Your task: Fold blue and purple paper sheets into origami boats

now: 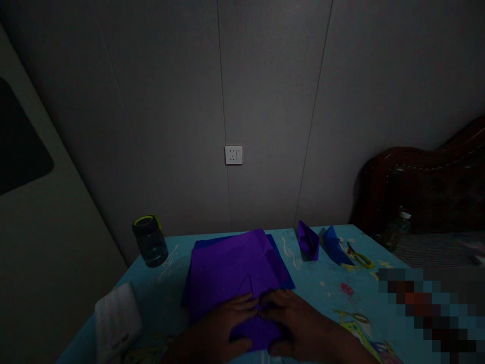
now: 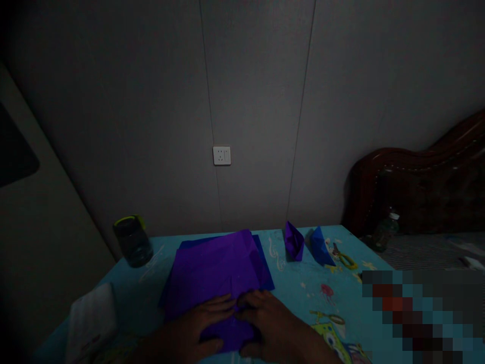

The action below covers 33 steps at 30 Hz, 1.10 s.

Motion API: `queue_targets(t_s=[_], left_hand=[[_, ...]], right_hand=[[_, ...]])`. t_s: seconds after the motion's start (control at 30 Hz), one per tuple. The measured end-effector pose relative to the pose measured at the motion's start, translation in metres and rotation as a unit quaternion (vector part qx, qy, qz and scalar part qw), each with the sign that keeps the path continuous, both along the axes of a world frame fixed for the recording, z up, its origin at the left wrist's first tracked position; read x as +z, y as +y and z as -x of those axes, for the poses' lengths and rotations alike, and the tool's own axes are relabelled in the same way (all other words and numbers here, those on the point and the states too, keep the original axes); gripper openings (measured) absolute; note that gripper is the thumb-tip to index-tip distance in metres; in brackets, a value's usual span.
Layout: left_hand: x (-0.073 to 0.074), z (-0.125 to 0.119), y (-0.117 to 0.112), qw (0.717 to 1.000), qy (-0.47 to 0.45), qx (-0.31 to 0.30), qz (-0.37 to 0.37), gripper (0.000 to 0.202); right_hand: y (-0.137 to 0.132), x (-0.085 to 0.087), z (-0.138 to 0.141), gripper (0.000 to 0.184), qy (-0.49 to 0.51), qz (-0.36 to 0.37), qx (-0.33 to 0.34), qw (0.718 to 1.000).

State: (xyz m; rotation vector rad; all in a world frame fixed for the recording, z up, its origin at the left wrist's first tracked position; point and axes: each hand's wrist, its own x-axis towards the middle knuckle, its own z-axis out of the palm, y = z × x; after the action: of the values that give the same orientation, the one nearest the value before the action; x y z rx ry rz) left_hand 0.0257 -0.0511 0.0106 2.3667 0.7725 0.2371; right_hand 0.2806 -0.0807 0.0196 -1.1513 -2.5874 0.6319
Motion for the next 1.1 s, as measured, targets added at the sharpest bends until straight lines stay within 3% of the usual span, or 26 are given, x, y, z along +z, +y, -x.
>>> queue_targets(t_s=[0.17, 0.27, 0.43, 0.63, 0.83, 1.0, 1.1], left_hand=[[0.01, -0.001, -0.003, 1.0, -0.014, 0.004, 0.015, 0.063], [0.008, 0.001, -0.003, 0.999, -0.03, 0.023, 0.026, 0.054], [-0.007, 0.005, 0.003, 0.994, -0.052, 0.095, 0.004, 0.038], [-0.011, 0.002, 0.013, 0.987, -0.099, 0.117, 0.045, 0.037], [-0.011, 0.0, 0.016, 0.988, -0.04, 0.145, -0.043, 0.027], [-0.006, -0.012, 0.004, 0.984, 0.054, 0.134, -0.106, 0.051], [-0.013, -0.02, 0.0, 0.978, 0.087, 0.127, -0.142, 0.059]], right_hand=[[-0.004, 0.009, 0.004, 0.031, 0.027, -0.017, 0.009, 0.999], [-0.002, 0.009, 0.009, 0.033, 0.035, -0.023, -0.016, 0.999], [0.005, -0.005, 0.017, 0.032, 0.007, -0.036, -0.1, 0.994], [0.01, -0.02, 0.02, 0.022, -0.008, -0.048, -0.176, 0.983], [0.01, -0.029, 0.024, 0.021, -0.032, -0.084, -0.206, 0.974], [0.01, -0.033, 0.025, 0.025, -0.058, -0.116, -0.232, 0.964], [0.01, -0.033, 0.024, 0.028, -0.063, -0.108, -0.249, 0.96]])
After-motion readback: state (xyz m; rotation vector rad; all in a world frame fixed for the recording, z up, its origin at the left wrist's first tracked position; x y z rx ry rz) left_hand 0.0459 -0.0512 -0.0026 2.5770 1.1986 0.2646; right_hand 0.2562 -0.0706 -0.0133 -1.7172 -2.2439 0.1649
